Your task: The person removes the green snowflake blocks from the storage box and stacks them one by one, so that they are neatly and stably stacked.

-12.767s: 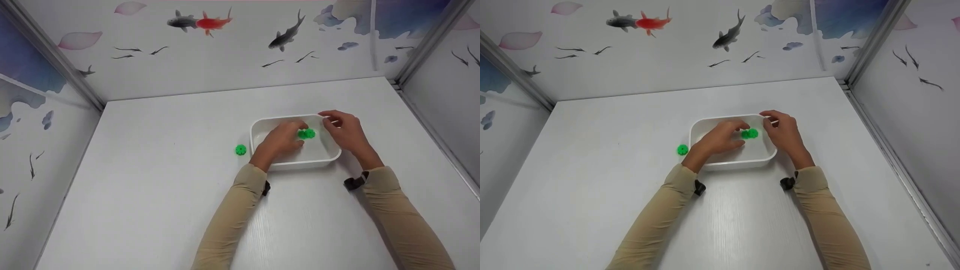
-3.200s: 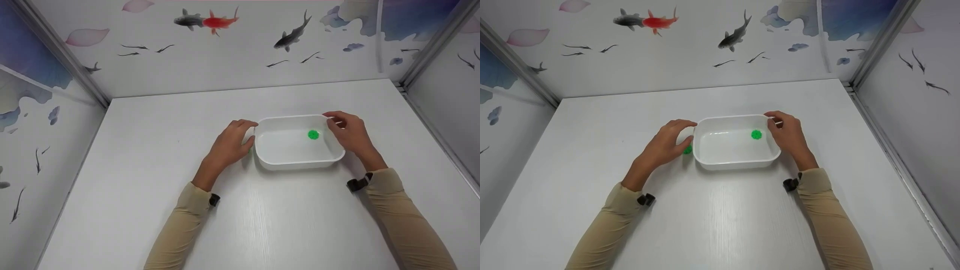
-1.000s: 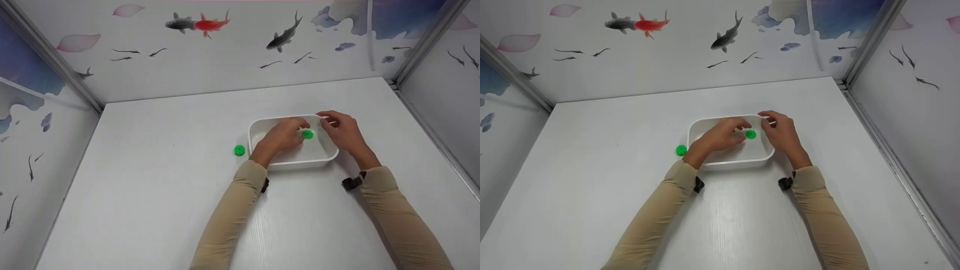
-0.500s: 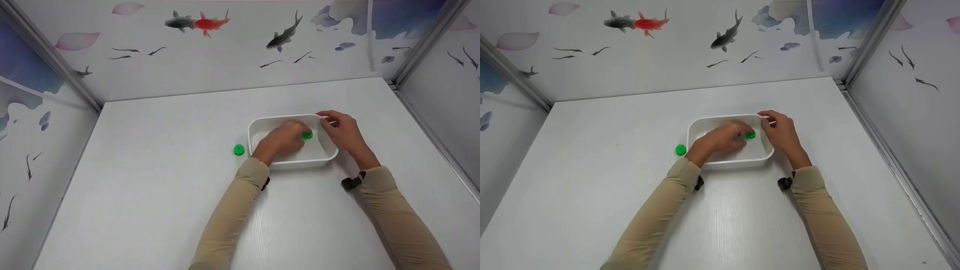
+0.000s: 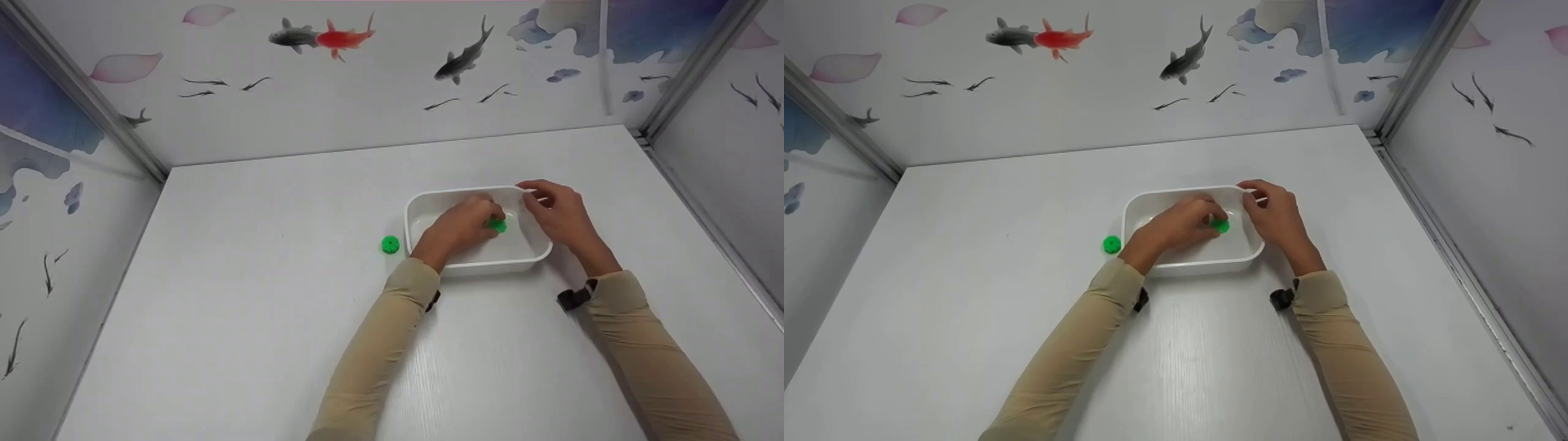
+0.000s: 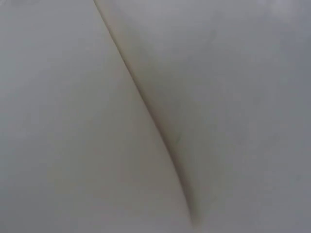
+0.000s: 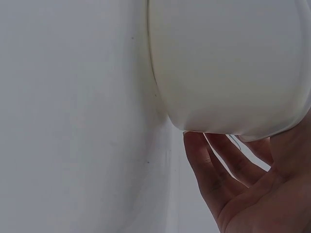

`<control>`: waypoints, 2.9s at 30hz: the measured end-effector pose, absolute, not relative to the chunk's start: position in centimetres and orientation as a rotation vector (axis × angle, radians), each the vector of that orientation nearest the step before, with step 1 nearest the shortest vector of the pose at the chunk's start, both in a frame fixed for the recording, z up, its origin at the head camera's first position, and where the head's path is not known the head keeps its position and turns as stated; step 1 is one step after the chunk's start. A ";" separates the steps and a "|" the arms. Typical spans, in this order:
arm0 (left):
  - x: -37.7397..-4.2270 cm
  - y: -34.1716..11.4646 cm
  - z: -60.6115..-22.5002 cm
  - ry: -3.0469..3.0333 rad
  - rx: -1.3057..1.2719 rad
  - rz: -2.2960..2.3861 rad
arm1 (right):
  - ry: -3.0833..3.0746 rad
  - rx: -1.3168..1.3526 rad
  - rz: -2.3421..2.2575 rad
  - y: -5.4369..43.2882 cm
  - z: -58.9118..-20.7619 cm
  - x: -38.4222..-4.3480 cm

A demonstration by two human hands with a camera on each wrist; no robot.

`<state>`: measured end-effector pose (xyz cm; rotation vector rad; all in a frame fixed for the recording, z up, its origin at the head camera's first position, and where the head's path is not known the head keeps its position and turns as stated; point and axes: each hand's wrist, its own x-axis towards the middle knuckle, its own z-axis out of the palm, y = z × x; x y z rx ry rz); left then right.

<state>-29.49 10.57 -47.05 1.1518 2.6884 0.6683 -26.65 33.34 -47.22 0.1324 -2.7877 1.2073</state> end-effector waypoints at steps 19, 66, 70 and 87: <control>-28.5 10.0 -46.5 2.704 1.006 0.699 | -2.807 0.119 1.221 33.1 -47.2 -26.8; -23.8 1.6 -44.4 2.825 1.277 0.942 | -2.821 0.091 1.234 33.2 -47.1 -26.4; -23.8 0.4 -44.4 2.840 1.242 0.967 | -2.822 0.093 1.245 33.1 -47.0 -26.4; -23.8 -2.7 -44.0 2.852 1.059 1.100 | -2.830 0.049 1.277 33.2 -47.1 -26.4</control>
